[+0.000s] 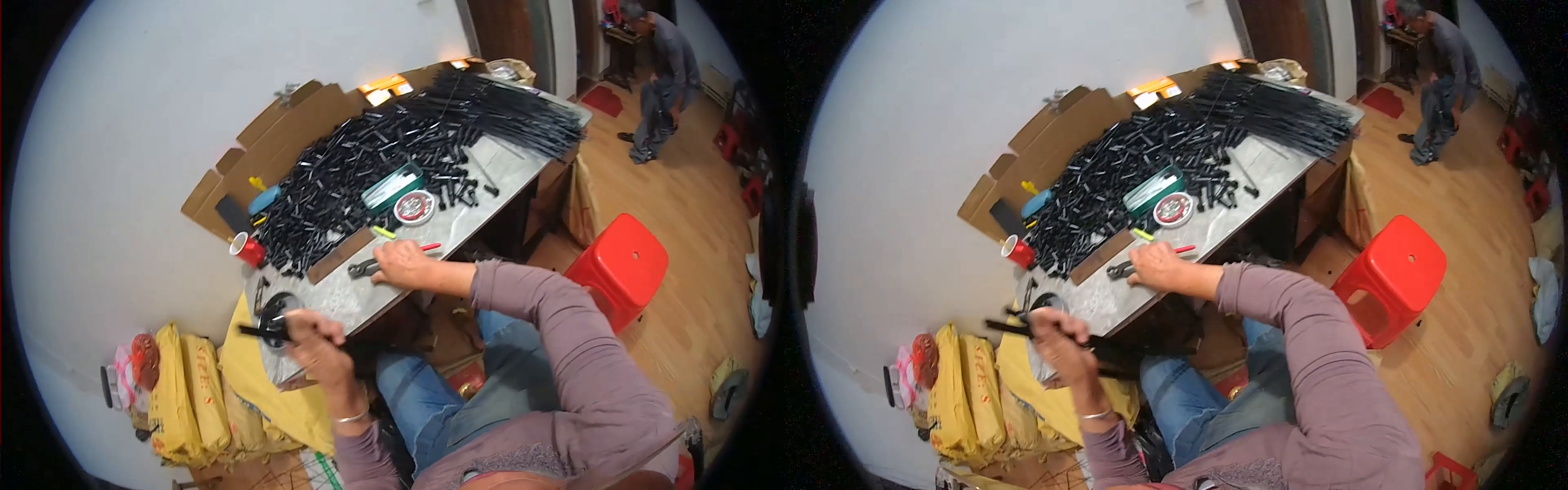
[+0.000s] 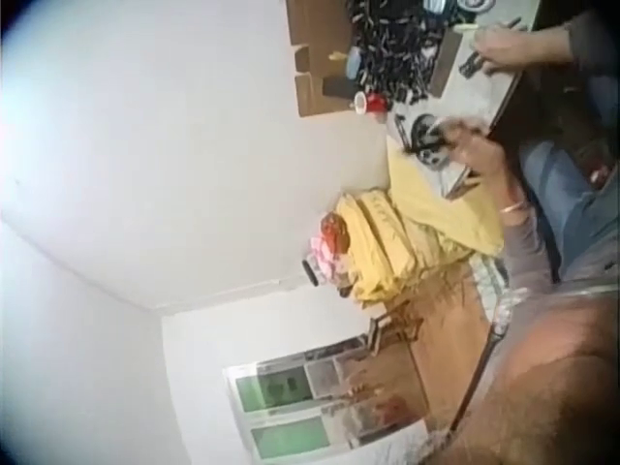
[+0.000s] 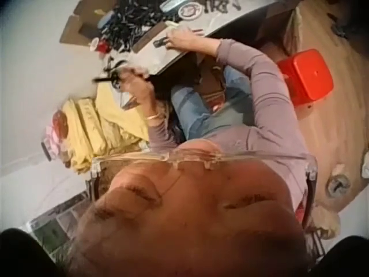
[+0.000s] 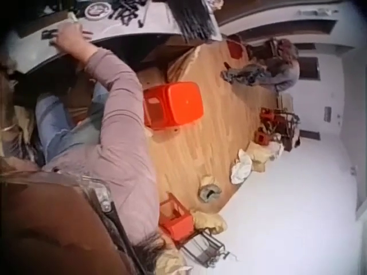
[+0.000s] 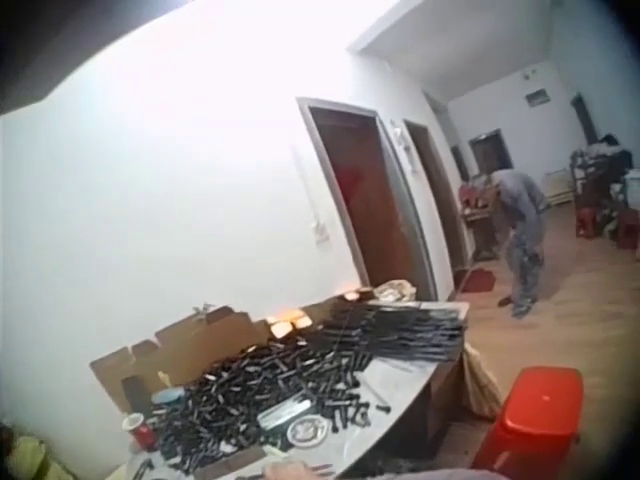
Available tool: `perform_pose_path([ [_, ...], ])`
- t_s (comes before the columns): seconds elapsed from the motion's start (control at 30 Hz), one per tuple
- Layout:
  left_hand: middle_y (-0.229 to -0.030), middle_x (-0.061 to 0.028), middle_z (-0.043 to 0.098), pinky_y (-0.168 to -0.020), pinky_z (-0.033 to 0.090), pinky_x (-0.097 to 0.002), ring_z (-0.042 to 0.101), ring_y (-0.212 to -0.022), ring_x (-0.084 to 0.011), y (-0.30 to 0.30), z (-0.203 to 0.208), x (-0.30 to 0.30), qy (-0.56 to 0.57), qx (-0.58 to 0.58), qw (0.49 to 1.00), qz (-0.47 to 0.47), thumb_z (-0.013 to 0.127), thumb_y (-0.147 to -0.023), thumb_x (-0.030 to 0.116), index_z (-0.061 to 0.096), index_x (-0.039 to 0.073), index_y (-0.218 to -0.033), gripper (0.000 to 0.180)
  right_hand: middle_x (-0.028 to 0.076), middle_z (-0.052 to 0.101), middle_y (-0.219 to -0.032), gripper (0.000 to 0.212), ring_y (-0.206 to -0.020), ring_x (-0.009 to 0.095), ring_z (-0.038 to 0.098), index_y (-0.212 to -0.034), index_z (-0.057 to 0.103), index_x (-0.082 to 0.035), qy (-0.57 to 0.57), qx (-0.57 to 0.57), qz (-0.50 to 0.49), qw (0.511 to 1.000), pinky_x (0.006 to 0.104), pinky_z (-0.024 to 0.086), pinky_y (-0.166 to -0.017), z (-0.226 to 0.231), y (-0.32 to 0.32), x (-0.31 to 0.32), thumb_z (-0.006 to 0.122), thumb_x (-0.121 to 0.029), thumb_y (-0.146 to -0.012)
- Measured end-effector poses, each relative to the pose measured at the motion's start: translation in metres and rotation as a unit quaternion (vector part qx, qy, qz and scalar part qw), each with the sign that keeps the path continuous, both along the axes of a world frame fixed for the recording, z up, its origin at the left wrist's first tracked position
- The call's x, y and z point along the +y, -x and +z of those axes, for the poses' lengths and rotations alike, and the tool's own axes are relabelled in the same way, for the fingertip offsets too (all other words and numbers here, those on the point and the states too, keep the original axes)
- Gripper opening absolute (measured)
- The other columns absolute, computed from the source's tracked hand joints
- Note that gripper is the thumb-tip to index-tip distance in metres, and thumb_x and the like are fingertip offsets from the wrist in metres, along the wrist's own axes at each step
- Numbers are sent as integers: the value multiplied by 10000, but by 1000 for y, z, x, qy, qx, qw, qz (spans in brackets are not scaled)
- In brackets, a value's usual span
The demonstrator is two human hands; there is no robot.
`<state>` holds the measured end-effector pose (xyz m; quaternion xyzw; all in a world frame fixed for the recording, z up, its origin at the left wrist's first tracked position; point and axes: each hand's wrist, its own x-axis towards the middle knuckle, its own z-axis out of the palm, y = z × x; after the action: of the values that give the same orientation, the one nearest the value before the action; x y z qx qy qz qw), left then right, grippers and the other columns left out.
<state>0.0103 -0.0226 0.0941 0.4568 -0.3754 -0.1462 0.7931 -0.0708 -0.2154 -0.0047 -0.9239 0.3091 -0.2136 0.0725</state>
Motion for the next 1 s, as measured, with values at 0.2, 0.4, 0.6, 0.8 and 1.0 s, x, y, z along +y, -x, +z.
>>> perform_pose_path([
  [0.2, -552, 34, 349, -416, 275, -220, 305, -420, -75, -55, 53, 33, 116, 183, 975, 49, 472, -922, 574, 481, 146, -792, 448, 118, 569, -768, 227, -730, 314, 571, -789, 586, -54, 10, -266, 116, 957, 402, 438, -651, 26, 61, 56, 670, -264, -813],
  [0.4, -550, 37, 343, -477, 312, -243, 332, -480, -86, -85, -44, 34, 163, 381, 906, -89, 495, -917, 547, 476, 117, -754, 460, 64, 669, -946, 304, -755, 159, 614, -1093, 630, -12, -649, -187, 157, 720, 297, 515, -687, 31, 151, 156, 604, -260, -920],
  [0.6, -872, -86, 617, -799, 492, -376, 599, -800, -210, 74, -107, 20, -129, 575, 775, -227, 477, -874, 633, 597, 21, -965, 630, 75, 634, -865, 240, -634, 152, 603, -924, 603, -46, -555, -569, -95, 600, 265, 522, -516, -5, 217, 108, 511, -268, -936],
  [0.8, -1070, -78, 608, -836, 456, -281, 584, -928, -156, 113, -79, 8, -181, -82, 949, -244, 441, -969, 495, 571, -25, -1202, 585, -13, 543, -612, 252, -554, 64, 492, -680, 576, -31, -410, -468, -137, 771, 264, 410, -484, -11, 170, 100, 614, -170, -886],
  [1.0, -1148, -91, 571, -828, 430, -265, 518, -924, -147, 121, -26, -33, -85, -229, 952, -183, 548, -907, 496, 560, -27, -1226, 613, 116, 574, -592, 217, -540, 166, 584, -740, 587, 12, -267, -433, -116, 853, 331, 447, -511, 8, 152, 89, 628, -161, -864],
])
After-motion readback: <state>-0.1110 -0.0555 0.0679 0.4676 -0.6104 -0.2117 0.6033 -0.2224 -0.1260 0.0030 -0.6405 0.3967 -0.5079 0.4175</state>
